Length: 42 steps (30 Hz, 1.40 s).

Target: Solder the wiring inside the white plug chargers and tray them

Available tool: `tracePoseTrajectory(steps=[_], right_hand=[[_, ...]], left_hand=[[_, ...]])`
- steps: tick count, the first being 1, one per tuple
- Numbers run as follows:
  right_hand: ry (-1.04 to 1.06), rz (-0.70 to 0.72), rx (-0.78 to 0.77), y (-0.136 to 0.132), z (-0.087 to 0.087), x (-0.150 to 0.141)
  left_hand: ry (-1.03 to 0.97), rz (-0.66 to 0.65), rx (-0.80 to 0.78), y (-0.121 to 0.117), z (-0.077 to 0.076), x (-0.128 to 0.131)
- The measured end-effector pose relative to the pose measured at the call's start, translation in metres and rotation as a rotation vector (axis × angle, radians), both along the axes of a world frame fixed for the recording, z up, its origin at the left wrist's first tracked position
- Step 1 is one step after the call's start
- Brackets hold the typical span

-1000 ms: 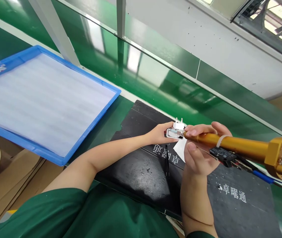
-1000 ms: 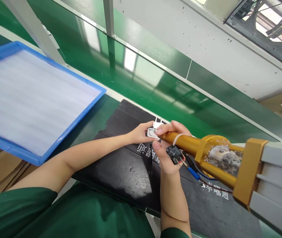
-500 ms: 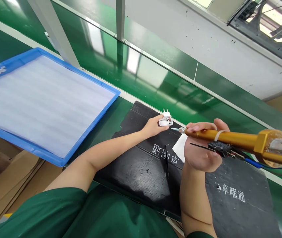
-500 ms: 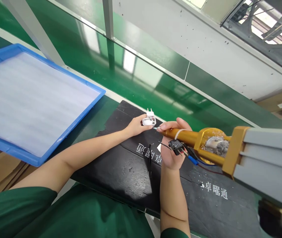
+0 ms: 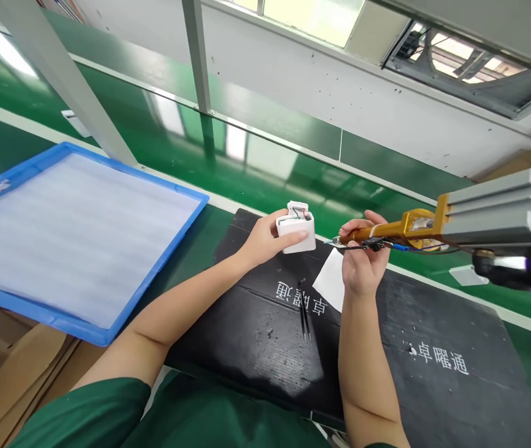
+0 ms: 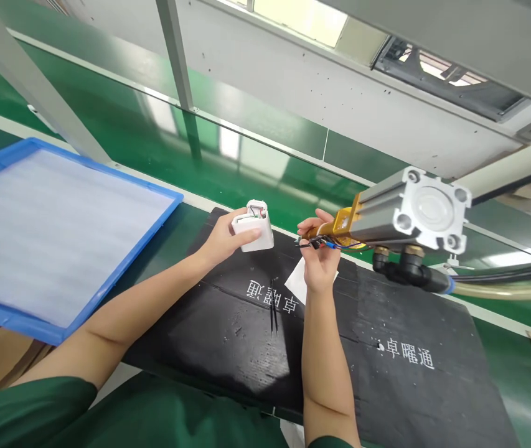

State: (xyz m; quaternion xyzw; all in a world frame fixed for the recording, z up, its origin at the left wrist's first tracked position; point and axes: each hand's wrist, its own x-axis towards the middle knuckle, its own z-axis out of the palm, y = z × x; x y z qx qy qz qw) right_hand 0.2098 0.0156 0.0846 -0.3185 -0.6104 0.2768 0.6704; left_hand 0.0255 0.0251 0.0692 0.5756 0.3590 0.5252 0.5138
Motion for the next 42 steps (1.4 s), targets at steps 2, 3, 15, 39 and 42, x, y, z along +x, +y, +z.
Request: tracePoseTrajectory(steps=[2,3,15,39,42], right_hand=[[-0.005,0.004,0.007,0.002,-0.002,0.004],[-0.006,0.004,0.009,0.003,-0.003,0.006],[-0.025,0.023,0.004,0.003,-0.004,0.008],[-0.003,0.043,-0.004,0.003,-0.005,0.013],[-0.003,0.062,0.005,0.003,-0.005,0.013]], left_hand=[[-0.024,-0.001,-0.025,-0.002,0.005,-0.003],[-0.034,-0.004,-0.04,-0.002,0.006,-0.003],[0.062,-0.058,-0.068,0.002,0.01,-0.007],[0.279,-0.188,-0.209,0.039,-0.069,0.0],[0.314,-0.183,-0.14,0.036,-0.07,0.003]])
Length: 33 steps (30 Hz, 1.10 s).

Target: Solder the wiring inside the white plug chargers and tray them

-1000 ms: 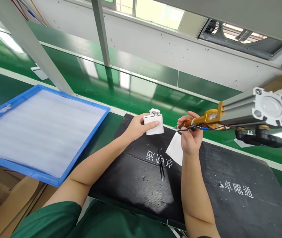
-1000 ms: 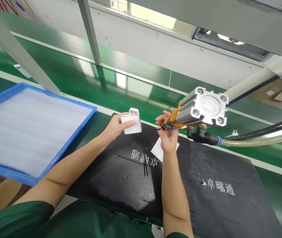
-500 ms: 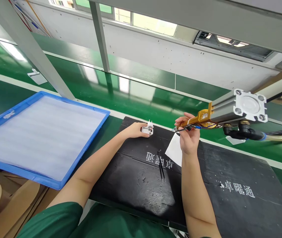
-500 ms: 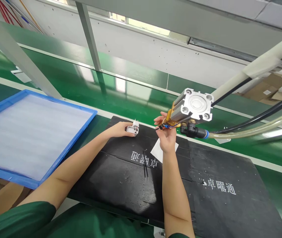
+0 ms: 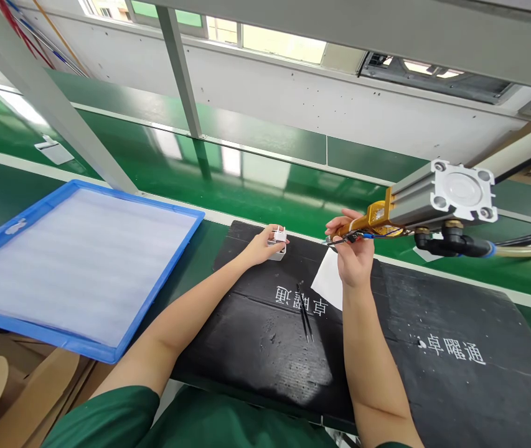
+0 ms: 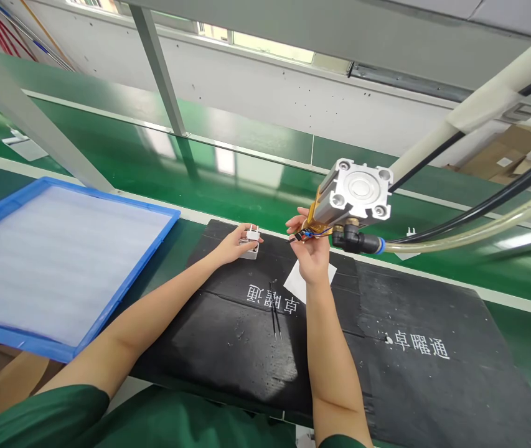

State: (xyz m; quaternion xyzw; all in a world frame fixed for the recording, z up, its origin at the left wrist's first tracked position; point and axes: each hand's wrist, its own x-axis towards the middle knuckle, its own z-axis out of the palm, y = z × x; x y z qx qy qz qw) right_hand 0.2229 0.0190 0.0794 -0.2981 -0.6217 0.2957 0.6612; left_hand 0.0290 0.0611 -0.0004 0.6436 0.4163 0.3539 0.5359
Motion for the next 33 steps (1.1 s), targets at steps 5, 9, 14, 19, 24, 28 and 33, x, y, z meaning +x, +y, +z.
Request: tracePoseTrajectory(steps=[5,9,14,19,24,28,33], right_hand=[[0.012,0.04,0.025,-0.001,0.001,-0.002],[-0.001,0.013,-0.009,-0.003,0.001,-0.002],[-0.01,0.0,-0.01,-0.004,0.001,-0.002],[-0.046,-0.033,-0.026,-0.005,0.002,-0.002],[-0.049,-0.013,-0.028,-0.005,0.003,-0.002],[-0.057,-0.015,-0.028,-0.005,0.004,-0.002],[-0.066,-0.039,-0.038,-0.005,0.003,-0.001]], left_hand=[[0.237,-0.025,0.248,-0.002,0.008,-0.003],[0.507,-0.121,0.386,-0.003,0.023,-0.011],[0.687,-0.223,0.46,-0.008,0.042,-0.018],[0.636,-0.22,0.423,-0.012,0.044,-0.014],[0.559,-0.126,0.437,-0.015,0.031,-0.004],[0.597,-0.083,0.469,-0.017,0.024,-0.001],[0.829,-0.11,0.504,-0.019,0.022,-0.003]])
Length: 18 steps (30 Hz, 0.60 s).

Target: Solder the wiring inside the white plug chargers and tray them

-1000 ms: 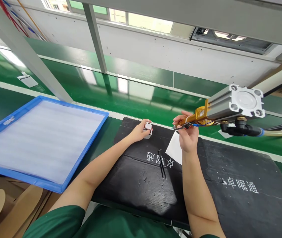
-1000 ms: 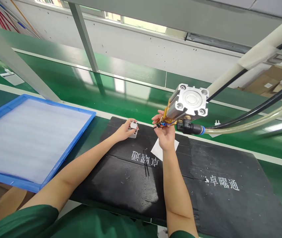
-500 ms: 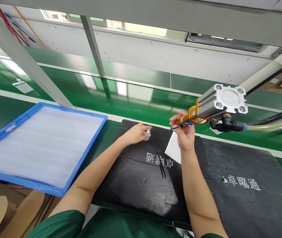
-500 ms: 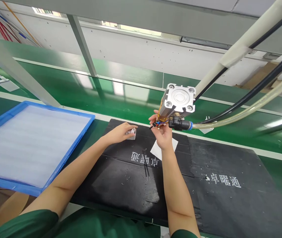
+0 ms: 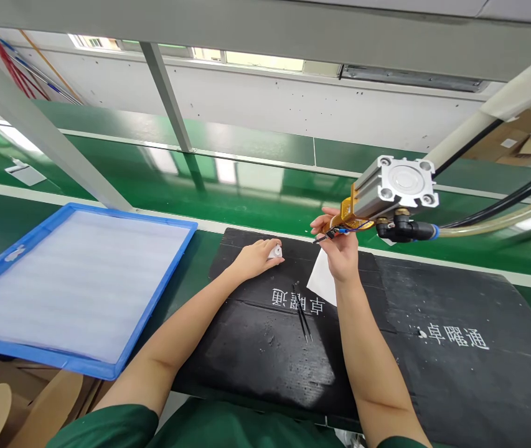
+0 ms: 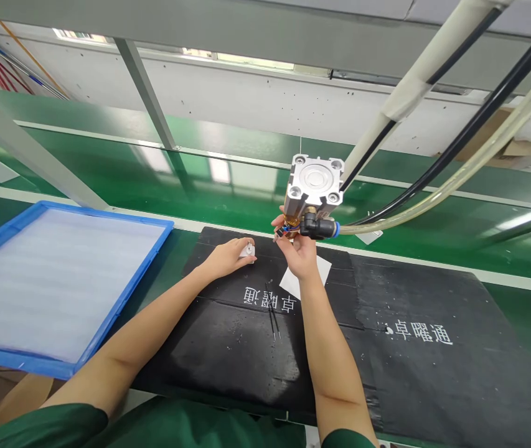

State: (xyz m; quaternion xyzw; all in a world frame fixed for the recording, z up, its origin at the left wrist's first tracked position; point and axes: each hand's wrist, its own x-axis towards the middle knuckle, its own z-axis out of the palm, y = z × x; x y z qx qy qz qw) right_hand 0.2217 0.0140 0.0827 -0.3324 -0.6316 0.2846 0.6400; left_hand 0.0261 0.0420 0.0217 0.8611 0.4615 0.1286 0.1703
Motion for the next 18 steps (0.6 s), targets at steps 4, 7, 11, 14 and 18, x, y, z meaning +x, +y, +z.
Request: tracePoseTrajectory(steps=[4,7,11,14,18], right_hand=[[-0.002,0.003,-0.011,0.001,-0.002,0.001],[-0.032,0.013,-0.029,0.001,0.0,0.006],[-0.215,0.024,-0.091,-0.005,0.011,0.018],[-0.418,-0.043,-0.17,-0.014,0.024,0.027],[-0.59,-0.128,-0.23,-0.027,0.039,0.036]], left_hand=[[0.081,-0.02,0.059,-0.001,-0.002,0.0],[0.078,-0.011,0.088,-0.001,-0.004,0.001],[0.082,0.18,0.169,0.005,-0.003,-0.004],[0.116,0.353,0.181,0.014,-0.005,-0.012],[0.126,0.395,0.219,0.02,-0.009,-0.021]])
